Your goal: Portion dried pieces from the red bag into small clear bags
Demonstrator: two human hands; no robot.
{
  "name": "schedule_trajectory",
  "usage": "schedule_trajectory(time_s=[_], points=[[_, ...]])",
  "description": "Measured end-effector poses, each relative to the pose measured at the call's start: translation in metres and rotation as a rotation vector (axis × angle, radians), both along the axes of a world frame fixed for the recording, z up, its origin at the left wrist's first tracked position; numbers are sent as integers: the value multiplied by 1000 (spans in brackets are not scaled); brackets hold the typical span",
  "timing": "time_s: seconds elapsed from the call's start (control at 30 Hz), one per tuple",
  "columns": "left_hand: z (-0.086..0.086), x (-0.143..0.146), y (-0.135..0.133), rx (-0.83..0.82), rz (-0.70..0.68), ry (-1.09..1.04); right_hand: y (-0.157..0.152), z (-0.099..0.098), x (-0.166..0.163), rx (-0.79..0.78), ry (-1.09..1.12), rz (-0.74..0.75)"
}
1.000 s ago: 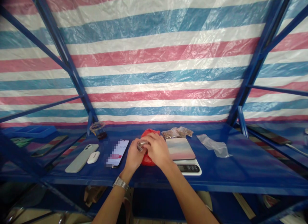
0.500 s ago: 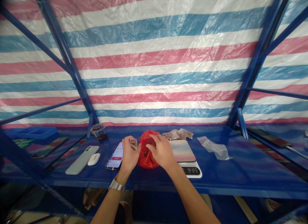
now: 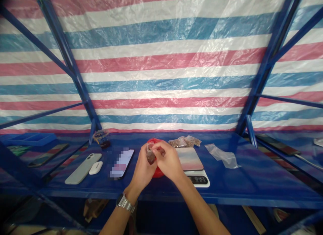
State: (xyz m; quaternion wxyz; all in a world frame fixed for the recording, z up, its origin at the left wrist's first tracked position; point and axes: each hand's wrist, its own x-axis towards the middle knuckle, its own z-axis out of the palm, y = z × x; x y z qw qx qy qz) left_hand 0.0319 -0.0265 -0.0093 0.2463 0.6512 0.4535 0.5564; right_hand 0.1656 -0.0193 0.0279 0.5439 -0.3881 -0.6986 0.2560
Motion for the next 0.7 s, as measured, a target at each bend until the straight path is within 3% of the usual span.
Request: schedule_trajectory(time_s=[0.17, 0.33, 0.4, 0.5, 0.6, 0.7], points=[[3, 13, -9, 3, -181, -120, 1, 11, 24, 29, 17, -31], [7, 6, -14, 0, -59, -4, 26, -1, 87, -107, 72, -242], [10, 0, -16, 31, -1, 115, 37, -17, 111, -198, -31, -327], [13, -6, -20, 39, -80, 407, 46, -45, 136, -256, -280, -473], [8, -10, -22, 14, -138, 658, 46, -62, 144, -214, -421, -583], [-6, -10, -16, -79, -88, 785, 43, -63, 146, -116, -436, -651]])
